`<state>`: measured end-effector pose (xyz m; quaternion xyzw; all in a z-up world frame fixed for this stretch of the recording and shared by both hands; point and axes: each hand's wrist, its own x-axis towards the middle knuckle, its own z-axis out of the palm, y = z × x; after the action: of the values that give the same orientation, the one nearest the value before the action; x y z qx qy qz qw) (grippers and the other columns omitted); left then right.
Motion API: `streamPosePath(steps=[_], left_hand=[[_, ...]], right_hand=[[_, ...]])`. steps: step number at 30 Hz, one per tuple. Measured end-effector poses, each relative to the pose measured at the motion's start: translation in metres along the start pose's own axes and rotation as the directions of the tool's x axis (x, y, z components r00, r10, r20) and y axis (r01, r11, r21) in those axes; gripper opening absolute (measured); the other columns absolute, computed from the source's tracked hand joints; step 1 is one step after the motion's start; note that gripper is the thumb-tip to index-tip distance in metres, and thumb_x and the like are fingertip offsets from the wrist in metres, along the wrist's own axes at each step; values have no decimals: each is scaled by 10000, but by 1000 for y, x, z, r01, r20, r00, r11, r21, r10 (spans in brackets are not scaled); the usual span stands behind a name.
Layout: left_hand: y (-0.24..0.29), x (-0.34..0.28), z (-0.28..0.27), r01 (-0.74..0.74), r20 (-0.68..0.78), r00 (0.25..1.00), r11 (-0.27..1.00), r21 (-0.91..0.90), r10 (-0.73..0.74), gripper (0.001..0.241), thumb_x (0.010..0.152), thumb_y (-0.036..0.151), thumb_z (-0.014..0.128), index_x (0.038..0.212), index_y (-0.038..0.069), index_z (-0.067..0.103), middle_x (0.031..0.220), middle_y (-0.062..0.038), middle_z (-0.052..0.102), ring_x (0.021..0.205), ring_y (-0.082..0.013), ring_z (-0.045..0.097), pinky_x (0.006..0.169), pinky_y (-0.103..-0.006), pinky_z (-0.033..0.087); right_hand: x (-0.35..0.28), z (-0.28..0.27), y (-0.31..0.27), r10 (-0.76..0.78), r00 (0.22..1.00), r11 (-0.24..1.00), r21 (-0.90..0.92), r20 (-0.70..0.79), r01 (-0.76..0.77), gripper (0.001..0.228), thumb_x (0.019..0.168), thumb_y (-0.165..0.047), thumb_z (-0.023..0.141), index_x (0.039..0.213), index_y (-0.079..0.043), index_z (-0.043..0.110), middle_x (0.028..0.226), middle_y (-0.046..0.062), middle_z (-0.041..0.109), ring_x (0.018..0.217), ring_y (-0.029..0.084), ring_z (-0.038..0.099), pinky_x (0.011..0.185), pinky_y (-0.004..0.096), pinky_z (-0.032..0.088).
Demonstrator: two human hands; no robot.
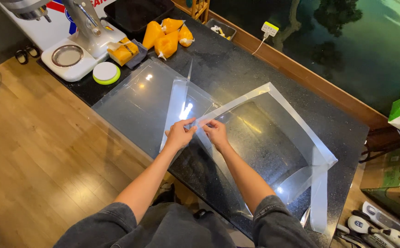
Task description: The person folds and presses strips of clear tape along the edges of transparent plastic sheets on a black countertop, aligning the sheets and smoothing the tape seams by hand. They occasionally pick up scissors to trim the tape and continue pressing the seams closed.
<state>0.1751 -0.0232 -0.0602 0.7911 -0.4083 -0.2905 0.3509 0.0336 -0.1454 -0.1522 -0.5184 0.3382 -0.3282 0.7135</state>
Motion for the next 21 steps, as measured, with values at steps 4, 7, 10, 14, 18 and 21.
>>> streamPosePath(steps=[4, 7, 10, 14, 18, 21], left_hand=[[-4, 0, 3, -21, -25, 999, 1000, -5, 21, 440, 853, 393, 743, 1285, 310, 726, 751, -14, 721, 772, -183, 689, 902, -411, 379], [-7, 0, 5, -26, -33, 999, 1000, -2, 26, 435, 854, 406, 736, 1278, 311, 729, 737, -5, 718, 763, -180, 689, 897, -400, 381], [-11, 1, 7, -40, -48, 998, 999, 10, 40, 438, 847, 407, 742, 1272, 300, 733, 738, -5, 717, 768, -175, 685, 895, -398, 370], [-13, 1, 10, -62, -66, 996, 998, 16, 63, 427, 852, 412, 742, 1260, 287, 741, 740, -10, 714, 765, -172, 681, 917, -392, 356], [-12, -1, 12, -81, -86, 993, 997, 18, 83, 418, 852, 397, 736, 1252, 277, 743, 755, -11, 720, 759, -170, 684, 923, -395, 347], [-13, -2, 14, -74, -105, 991, 997, 36, 78, 410, 848, 392, 741, 1242, 281, 749, 782, -6, 725, 773, -161, 683, 919, -393, 344]], right_hand=[[12, -10, 13, 49, 999, 990, 130, -2, -49, 44, 894, -17, 700, 930, -29, 723, 747, 8, 650, 587, 89, 521, 520, 254, 407], [21, -20, 20, 113, 989, 987, 129, -98, -100, 40, 852, 8, 671, 853, -32, 671, 728, 58, 658, 570, 158, 588, 505, 301, 475], [29, -33, 27, 209, 962, 956, 245, -174, -164, 43, 834, -4, 682, 839, -39, 656, 775, 93, 666, 567, 187, 589, 489, 319, 481], [47, -57, 46, 370, 920, 854, 436, -126, -284, 60, 859, -36, 624, 897, 11, 625, 820, 123, 668, 613, 209, 605, 484, 322, 459], [61, -67, 57, 446, 895, 721, 589, 10, -365, 172, 896, -112, 484, 916, 36, 571, 776, 152, 616, 630, 258, 600, 513, 354, 508], [77, -69, 78, 380, 925, 741, 604, -18, -293, 134, 938, -131, 486, 894, -5, 504, 761, 143, 548, 652, 275, 606, 540, 389, 520]])
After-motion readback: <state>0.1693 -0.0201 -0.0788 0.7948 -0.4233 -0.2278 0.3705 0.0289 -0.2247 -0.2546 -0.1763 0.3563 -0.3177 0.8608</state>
